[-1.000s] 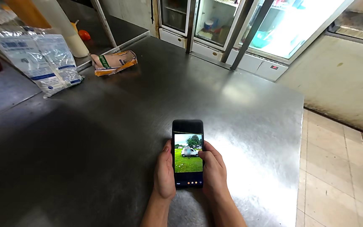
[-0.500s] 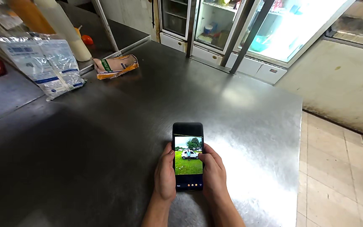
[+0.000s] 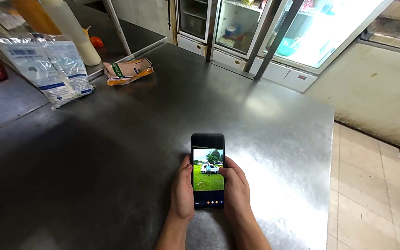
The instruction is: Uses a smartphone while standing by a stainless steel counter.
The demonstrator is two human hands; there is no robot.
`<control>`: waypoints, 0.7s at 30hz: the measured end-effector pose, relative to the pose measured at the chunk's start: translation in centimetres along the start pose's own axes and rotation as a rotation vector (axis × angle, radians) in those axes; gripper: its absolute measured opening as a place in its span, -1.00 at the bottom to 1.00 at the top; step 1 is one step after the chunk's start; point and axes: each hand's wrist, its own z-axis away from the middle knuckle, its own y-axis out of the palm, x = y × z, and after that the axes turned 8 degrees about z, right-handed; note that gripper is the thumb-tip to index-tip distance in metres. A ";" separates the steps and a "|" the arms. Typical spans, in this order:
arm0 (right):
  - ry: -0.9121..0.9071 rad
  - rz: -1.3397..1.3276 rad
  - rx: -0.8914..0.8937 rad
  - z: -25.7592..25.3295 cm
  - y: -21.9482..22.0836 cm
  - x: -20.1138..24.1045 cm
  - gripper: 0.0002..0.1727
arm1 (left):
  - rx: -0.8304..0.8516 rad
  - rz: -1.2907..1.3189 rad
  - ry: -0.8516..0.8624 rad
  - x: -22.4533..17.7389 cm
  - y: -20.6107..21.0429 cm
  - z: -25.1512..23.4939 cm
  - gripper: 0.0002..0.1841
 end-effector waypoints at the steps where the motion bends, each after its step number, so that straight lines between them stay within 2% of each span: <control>1: 0.001 0.000 -0.002 0.0 0.0 0.0 -0.56 | -0.004 -0.005 -0.003 0.0 0.0 0.0 -0.40; 21: 0.002 -0.003 -0.002 0.0 0.0 0.0 -0.56 | 0.017 0.005 -0.014 0.0 -0.1 0.0 -0.39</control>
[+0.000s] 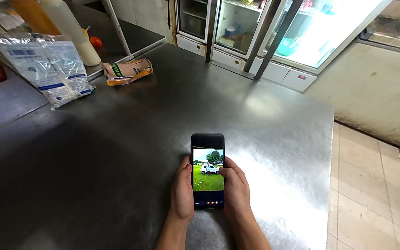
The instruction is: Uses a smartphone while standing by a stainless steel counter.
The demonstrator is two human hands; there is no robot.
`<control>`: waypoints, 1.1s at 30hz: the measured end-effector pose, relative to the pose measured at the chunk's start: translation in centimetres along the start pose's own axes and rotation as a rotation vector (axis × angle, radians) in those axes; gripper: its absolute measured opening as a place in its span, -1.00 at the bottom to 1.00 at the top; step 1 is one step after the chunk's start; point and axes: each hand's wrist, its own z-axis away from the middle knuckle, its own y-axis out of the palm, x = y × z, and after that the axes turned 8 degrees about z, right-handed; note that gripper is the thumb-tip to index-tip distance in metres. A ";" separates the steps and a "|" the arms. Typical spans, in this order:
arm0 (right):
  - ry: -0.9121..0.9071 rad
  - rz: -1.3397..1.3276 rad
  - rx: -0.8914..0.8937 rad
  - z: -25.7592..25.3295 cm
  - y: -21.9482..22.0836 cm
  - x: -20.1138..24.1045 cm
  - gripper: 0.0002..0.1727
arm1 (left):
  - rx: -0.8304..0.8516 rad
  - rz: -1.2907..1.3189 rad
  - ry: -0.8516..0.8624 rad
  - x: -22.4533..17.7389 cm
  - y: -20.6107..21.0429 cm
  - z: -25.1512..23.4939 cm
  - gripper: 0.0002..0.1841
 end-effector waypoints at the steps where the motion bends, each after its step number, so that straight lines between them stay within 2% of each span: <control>1: 0.003 -0.004 0.001 0.0 0.0 0.0 -0.56 | 0.001 0.001 0.000 0.0 0.0 0.0 -0.39; 33: -0.013 -0.044 -0.025 0.1 0.0 -0.2 -0.47 | 0.005 0.009 0.008 0.0 0.0 -0.1 -0.39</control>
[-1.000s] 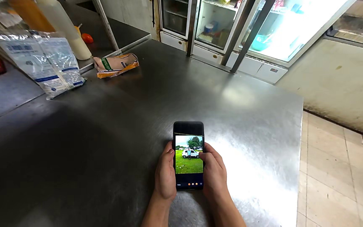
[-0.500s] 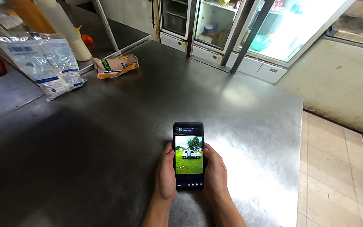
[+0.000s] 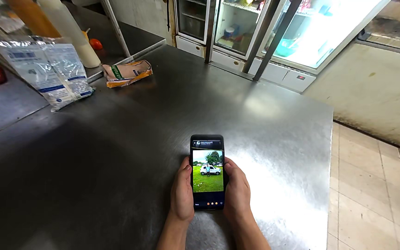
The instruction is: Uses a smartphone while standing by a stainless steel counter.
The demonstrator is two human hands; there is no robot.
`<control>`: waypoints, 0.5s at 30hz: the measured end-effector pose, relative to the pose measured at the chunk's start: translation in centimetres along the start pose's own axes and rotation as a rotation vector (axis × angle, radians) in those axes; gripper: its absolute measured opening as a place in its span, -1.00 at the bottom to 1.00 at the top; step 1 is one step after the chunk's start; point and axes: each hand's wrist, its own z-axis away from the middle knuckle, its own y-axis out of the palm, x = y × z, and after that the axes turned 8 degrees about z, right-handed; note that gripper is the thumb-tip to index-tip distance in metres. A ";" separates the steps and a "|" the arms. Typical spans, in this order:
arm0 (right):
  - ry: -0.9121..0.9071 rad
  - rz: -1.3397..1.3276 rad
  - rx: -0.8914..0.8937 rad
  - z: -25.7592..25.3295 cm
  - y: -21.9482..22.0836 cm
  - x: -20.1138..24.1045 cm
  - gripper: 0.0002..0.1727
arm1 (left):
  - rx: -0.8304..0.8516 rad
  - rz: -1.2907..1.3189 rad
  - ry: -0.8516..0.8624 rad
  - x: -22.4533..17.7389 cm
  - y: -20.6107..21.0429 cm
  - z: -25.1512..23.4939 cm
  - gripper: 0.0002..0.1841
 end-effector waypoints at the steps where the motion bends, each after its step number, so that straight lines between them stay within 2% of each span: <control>1: 0.002 -0.004 -0.001 0.0 0.0 0.0 -0.48 | 0.000 -0.001 0.000 0.0 0.0 0.0 -0.39; 15: -0.009 0.021 0.003 -0.1 0.0 0.0 -0.53 | 0.014 0.027 -0.001 0.0 0.0 0.0 -0.39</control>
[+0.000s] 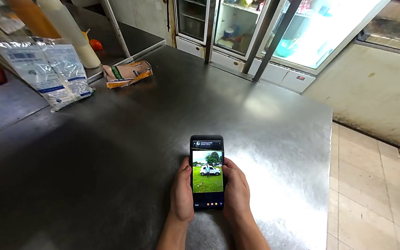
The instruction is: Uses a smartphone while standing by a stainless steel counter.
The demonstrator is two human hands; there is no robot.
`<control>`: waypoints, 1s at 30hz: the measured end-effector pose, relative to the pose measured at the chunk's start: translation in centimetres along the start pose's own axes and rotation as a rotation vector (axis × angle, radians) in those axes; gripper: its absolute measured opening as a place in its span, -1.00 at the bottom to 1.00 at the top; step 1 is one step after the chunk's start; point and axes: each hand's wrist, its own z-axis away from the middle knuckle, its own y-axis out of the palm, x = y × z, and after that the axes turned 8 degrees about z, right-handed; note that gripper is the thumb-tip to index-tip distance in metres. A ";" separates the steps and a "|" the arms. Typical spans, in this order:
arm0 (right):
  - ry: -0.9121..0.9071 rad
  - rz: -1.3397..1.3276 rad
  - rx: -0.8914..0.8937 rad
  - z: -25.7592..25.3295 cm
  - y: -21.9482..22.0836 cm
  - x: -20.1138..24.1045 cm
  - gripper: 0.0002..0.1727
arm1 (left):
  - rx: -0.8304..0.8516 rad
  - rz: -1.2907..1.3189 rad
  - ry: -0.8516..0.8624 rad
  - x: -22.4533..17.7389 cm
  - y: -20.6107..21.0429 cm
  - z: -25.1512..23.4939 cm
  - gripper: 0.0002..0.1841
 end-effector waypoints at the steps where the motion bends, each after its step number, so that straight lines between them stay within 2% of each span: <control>1: 0.004 -0.005 0.004 0.0 0.0 0.0 -0.54 | -0.004 -0.003 0.004 0.0 0.0 0.0 -0.39; 15: 0.008 -0.030 -0.003 0.0 0.1 0.0 -0.58 | -0.020 -0.025 0.011 0.2 -0.1 0.0 -0.38; 20: -0.045 0.053 0.034 -0.1 0.0 -0.3 -0.73 | -0.014 -0.006 0.005 0.2 -0.2 -0.1 -0.38; 30: -0.002 0.027 -0.009 0.1 0.1 0.2 -0.60 | -0.038 -0.048 0.000 0.0 0.0 0.1 -0.38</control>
